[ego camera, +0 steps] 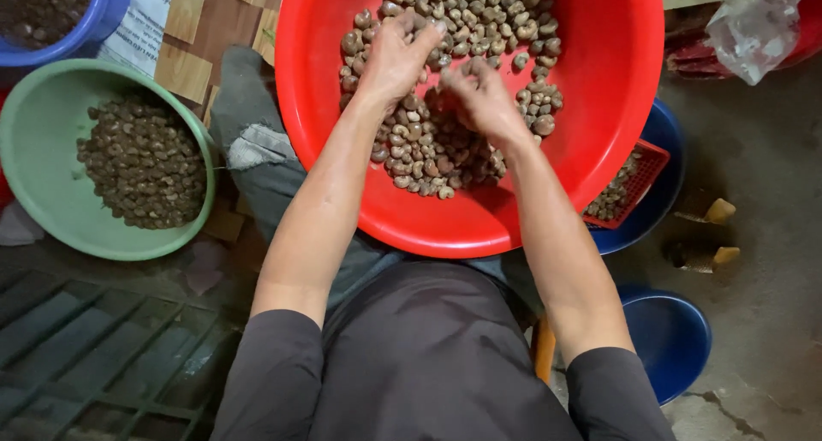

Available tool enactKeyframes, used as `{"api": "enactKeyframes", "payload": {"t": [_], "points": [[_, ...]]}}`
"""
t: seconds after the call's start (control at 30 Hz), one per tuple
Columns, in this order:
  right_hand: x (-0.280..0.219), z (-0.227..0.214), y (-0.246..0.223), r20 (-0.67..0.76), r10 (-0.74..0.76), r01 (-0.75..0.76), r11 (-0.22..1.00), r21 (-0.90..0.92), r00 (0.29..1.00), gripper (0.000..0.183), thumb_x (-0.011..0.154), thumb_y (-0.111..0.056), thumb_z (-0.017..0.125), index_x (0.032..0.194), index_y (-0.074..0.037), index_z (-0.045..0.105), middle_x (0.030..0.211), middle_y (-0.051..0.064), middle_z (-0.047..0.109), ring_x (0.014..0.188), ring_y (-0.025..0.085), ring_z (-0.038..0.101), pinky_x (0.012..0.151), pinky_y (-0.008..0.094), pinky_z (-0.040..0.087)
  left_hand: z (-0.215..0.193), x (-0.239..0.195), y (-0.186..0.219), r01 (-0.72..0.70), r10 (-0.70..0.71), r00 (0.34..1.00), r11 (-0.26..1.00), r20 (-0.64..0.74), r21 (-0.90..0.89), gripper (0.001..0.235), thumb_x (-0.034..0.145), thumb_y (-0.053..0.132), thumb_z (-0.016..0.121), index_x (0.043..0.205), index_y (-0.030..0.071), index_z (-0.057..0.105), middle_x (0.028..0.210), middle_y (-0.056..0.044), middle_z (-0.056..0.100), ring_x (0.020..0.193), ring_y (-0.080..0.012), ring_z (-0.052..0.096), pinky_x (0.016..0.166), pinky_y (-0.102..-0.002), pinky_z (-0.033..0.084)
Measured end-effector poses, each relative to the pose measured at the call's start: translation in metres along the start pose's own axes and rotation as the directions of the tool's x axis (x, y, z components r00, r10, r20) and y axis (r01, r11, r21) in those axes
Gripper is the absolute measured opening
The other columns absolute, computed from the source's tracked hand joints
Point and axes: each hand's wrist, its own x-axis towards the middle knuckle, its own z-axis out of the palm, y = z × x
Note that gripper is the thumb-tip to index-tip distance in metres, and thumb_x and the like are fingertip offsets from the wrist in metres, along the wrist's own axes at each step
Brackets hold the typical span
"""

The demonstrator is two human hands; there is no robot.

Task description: The person sorts cashew nuts by hand from a large red basin into a smaller red basket. They repeatedly scoop handfuls of nuts, separate them, and transfer the selected ones into the basket while seated.

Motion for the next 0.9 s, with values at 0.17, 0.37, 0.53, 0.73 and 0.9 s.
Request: {"api": "enactKeyframes", "payload": {"t": [0.17,0.37,0.53,0.73,0.9], "points": [[0.007,-0.016,0.009,0.167,-0.26,0.044,0.648,0.76,0.951,0.034,0.093,-0.036,0.061,0.115,-0.012,0.052,0.065,-0.002,0.06,0.045,0.008,0.049,0.036,0.02,0.034,0.001,-0.009,0.016,-0.206,0.205,0.978,0.948,-0.029,-0.242,0.014,0.096,0.019,0.06,0.102,0.009,0.068,0.081,-0.001,0.066,0.071,-0.0102,0.06,0.066,-0.026,0.054],[0.02,0.02,-0.003,0.023,0.082,-0.068,0.593,0.802,0.996,0.062,0.09,-0.052,0.039,0.135,-0.009,0.046,0.132,0.022,0.055,0.122,0.036,0.056,0.082,0.059,0.064,0.032,-0.015,0.005,-0.34,0.359,0.927,0.926,0.109,-0.162,0.018,0.099,0.014,0.057,0.116,0.011,0.062,0.106,-0.009,0.069,0.057,-0.008,0.046,0.044,-0.023,0.047],[0.028,0.019,0.005,0.063,0.089,-0.095,0.425,0.9,0.994,0.059,0.086,-0.05,0.051,0.129,-0.011,0.041,0.121,0.013,0.036,0.105,0.031,0.039,0.077,0.05,0.041,0.027,-0.026,0.017,-0.519,0.533,0.843,0.842,0.075,-0.147,0.019,0.103,0.022,0.051,0.115,0.012,0.062,0.104,-0.005,0.071,0.09,-0.0165,0.066,0.081,-0.033,0.061],[-0.007,-0.019,-0.009,-0.086,-0.146,0.116,0.209,0.971,0.985,0.03,0.092,-0.032,0.061,0.096,-0.002,0.063,0.082,0.01,0.064,0.065,0.017,0.063,0.046,0.024,0.048,0.008,0.003,-0.016,-0.428,0.59,0.787,0.734,-0.182,0.527,0.026,0.101,0.027,0.051,0.116,0.007,0.058,0.106,-0.01,0.07,0.093,-0.0243,0.068,0.081,-0.042,0.06],[-0.069,-0.084,0.022,-0.258,-0.141,0.275,0.117,0.954,0.956,0.026,0.095,-0.031,0.061,0.098,-0.005,0.065,0.084,0.007,0.062,0.061,0.012,0.059,0.036,0.016,0.035,0.012,0.017,-0.056,-0.139,0.364,0.928,0.538,-0.08,0.831,0.066,0.095,0.028,0.07,0.15,0.008,0.041,0.151,-0.024,0.042,0.141,-0.0417,0.039,0.114,-0.059,0.035]]}}
